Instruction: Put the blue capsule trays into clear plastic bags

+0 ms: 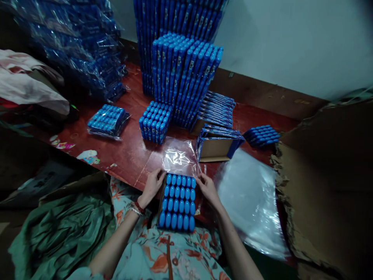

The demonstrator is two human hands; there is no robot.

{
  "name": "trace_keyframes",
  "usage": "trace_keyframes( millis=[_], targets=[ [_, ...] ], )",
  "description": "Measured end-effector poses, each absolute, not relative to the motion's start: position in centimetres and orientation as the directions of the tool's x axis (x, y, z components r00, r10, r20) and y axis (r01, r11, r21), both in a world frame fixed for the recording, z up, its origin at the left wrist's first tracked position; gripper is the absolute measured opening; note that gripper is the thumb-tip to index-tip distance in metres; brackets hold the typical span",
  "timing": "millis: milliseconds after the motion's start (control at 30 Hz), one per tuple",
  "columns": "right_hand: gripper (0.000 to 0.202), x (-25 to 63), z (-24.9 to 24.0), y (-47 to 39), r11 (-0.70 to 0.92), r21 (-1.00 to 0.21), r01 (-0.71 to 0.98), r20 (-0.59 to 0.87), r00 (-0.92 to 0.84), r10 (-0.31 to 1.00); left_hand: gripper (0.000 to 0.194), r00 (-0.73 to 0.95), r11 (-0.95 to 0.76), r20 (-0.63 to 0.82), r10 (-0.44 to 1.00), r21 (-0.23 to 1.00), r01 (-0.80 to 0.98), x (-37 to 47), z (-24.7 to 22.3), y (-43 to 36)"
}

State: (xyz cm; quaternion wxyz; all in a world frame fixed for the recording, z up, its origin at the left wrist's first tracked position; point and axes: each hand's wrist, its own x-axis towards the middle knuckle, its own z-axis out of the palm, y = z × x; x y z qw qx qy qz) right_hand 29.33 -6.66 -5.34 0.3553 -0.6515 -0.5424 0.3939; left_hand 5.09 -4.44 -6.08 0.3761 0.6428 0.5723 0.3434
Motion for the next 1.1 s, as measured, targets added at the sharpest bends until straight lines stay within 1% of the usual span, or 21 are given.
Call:
trace_keyframes(
  millis=[67, 167, 267, 367, 467, 567, 633, 700, 767, 800, 833, 933, 1000, 1067, 1100],
  targets=[
    [0.031, 28.8, -5.1, -6.8, -0.147, -0.898, 0.414, -0.104, 0.124, 0.987, 0.025, 0.082, -0.099, 0.067, 0.994, 0.862, 0.497, 5.3, -5.8, -4.6],
    [0.024, 28.1, -4.1, -8.2, -0.021, -0.862, 0.506, 0.064, 0.149, 0.987, 0.021, 0.084, -0.156, 0.131, 0.988, 0.847, 0.509, 5.0, -5.6, -5.8],
    [0.017, 27.8, -2.9, -10.4, 0.185, -0.76, 0.623, 0.276, 0.052, 0.96, 0.018, 0.143, -0.225, 0.176, 0.974, 0.818, 0.529, 4.1, -5.7, -7.5],
    [0.015, 28.1, -2.2, -12.9, 0.302, -0.695, 0.652, 0.374, -0.031, 0.927, 0.02, 0.259, -0.352, 0.244, 0.935, 0.735, 0.579, 2.6, -5.5, -9.2],
    [0.018, 28.7, -2.1, -15.7, 0.347, -0.664, 0.662, 0.355, -0.13, 0.926, 0.024, 0.416, -0.525, 0.323, 0.85, 0.576, 0.627, 1.0, -5.0, -11.3],
    [0.02, 29.5, -2.5, -18.9, 0.37, -0.654, 0.66, 0.27, -0.253, 0.929, 0.028, 0.555, -0.665, 0.368, 0.746, 0.374, 0.646, -0.2, -4.9, -14.0],
    [0.017, 29.8, -3.4, -21.0, 0.378, -0.656, 0.653, 0.225, -0.309, 0.924, 0.027, 0.61, -0.711, 0.369, 0.701, 0.301, 0.635, -1.0, -5.8, -16.1],
    [0.01, 29.9, -4.6, -22.8, 0.377, -0.652, 0.658, 0.208, -0.324, 0.923, 0.027, 0.636, -0.732, 0.366, 0.679, 0.278, 0.622, -1.7, -7.2, -18.0],
    [0.012, 29.9, -6.0, -24.0, 0.392, -0.628, 0.672, 0.221, -0.33, 0.918, 0.029, 0.652, -0.738, 0.348, 0.673, 0.271, 0.617, -2.3, -8.6, -19.4],
    [0.014, 29.9, -6.6, -24.3, 0.397, -0.607, 0.688, 0.215, -0.338, 0.916, 0.029, 0.662, -0.733, 0.314, 0.68, 0.271, 0.624, -2.5, -9.1, -19.7],
    [0.014, 29.9, -7.1, -24.3, 0.4, -0.581, 0.709, 0.2, -0.352, 0.914, 0.03, 0.67, -0.718, 0.259, 0.695, 0.274, 0.639, -2.6, -9.4, -19.9],
    [0.018, 29.7, -7.7, -23.1, 0.398, -0.501, 0.769, 0.139, -0.383, 0.913, 0.036, 0.694, -0.664, 0.015, 0.72, 0.308, 0.681, -2.2, -9.1, -19.1],
    [0.021, 29.3, -7.4, -21.6, 0.407, -0.475, 0.78, 0.148, -0.385, 0.911, 0.038, 0.701, -0.632, -0.092, 0.707, 0.361, 0.685, -1.4, -8.4, -17.9],
    [0.022, 28.6, -6.8, -19.8, 0.413, -0.466, 0.782, 0.184, -0.372, 0.91, 0.035, 0.693, -0.606, -0.108, 0.712, 0.403, 0.685, -0.7, -7.7, -16.6],
    [0.021, 28.2, -6.4, -18.9, 0.41, -0.466, 0.784, 0.2, -0.358, 0.912, 0.033, 0.68, -0.594, -0.091, 0.728, 0.412, 0.691, -0.4, -7.4, -16.0]
  ],
)
